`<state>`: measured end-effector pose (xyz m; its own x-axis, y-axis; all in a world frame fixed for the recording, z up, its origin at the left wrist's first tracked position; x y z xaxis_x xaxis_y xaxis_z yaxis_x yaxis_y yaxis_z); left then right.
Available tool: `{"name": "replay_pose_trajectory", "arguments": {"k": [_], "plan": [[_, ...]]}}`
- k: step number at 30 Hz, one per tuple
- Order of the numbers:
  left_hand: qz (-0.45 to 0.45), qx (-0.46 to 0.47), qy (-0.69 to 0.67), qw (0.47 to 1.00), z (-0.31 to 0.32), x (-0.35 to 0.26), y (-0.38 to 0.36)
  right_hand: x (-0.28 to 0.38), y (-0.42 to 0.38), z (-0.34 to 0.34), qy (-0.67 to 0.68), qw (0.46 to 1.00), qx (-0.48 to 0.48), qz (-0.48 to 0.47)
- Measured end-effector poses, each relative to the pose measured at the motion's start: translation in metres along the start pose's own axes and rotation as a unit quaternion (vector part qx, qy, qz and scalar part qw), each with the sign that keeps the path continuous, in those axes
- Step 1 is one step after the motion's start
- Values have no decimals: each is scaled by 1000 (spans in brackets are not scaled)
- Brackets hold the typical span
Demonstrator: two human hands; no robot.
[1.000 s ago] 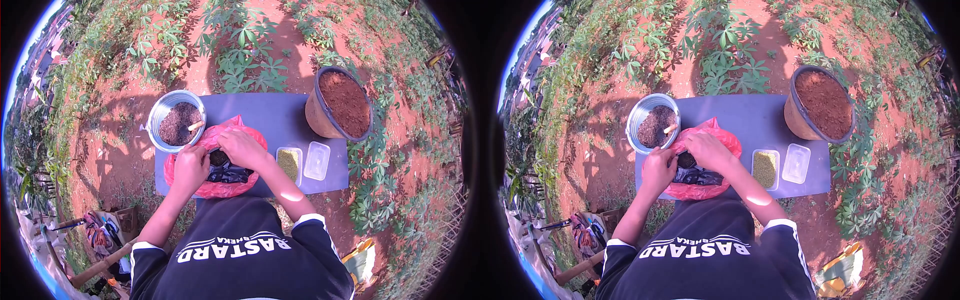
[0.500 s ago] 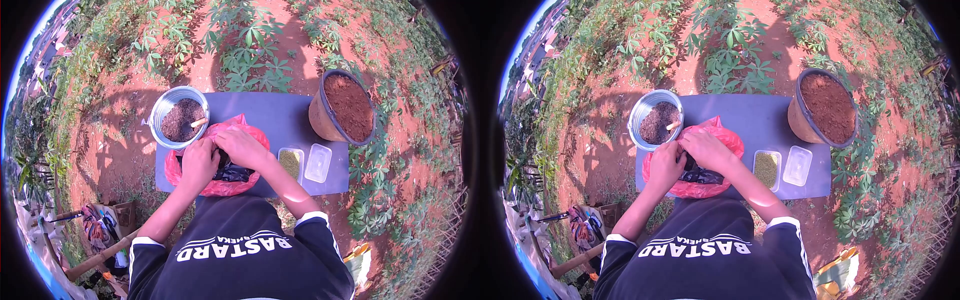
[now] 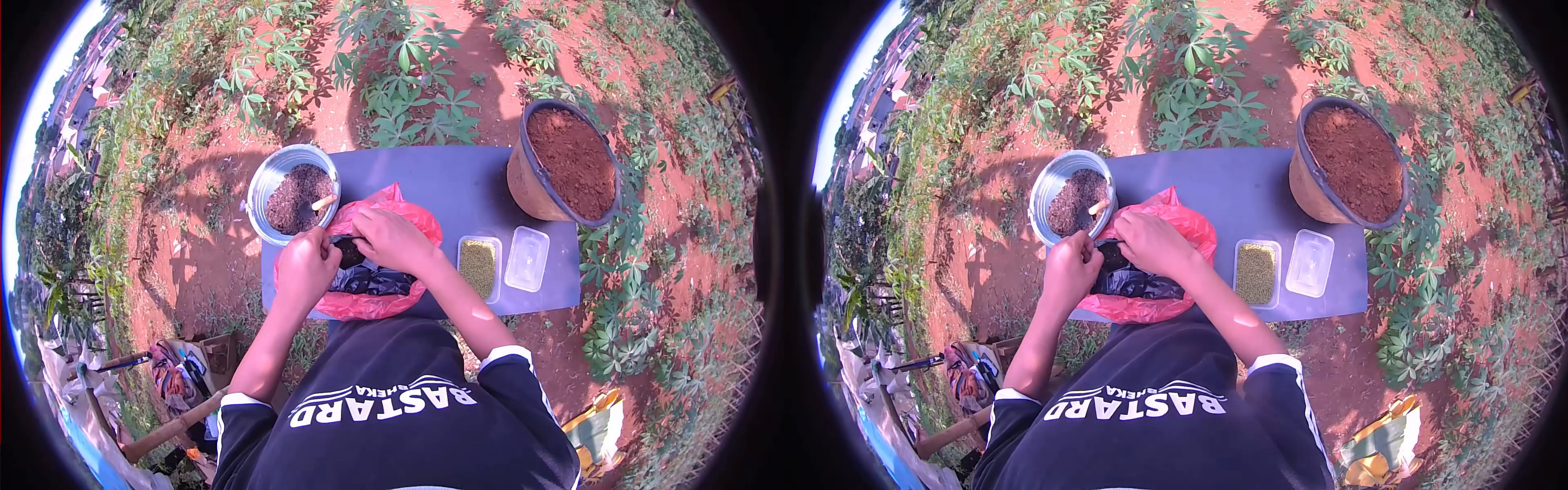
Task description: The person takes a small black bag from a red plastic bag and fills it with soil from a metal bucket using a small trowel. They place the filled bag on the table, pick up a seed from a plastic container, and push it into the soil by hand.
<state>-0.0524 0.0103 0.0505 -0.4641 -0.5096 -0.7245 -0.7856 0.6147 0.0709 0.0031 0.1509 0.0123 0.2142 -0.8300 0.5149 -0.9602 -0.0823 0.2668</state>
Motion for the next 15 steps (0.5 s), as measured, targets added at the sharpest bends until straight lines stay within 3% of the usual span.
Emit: {"name": "replay_pose_trajectory", "arguments": {"k": [3, 5, 15], "plan": [[-10, -8, 23, 1000, -4, 7, -6, 1, 5, 2, -8, 1000, 13, -10], [34, 1, 82, 996, -3, 10, -10, 7, 6, 0, -51, 997, 4, -57], [58, 32, 43, 997, 0, -5, -17, 21, 1, 1, -64, 992, 41, -103]]}}
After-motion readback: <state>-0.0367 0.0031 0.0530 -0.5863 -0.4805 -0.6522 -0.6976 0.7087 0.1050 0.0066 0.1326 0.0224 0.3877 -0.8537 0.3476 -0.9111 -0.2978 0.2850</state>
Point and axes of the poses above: each hand's wrist, its own y-axis towards the middle knuckle, its own z-axis out of the palm, x = y × z, the point moved 6 cm from there along y, towards the middle knuckle, and after that the axes turned 13 degrees about -y, right-handed, at the moved point
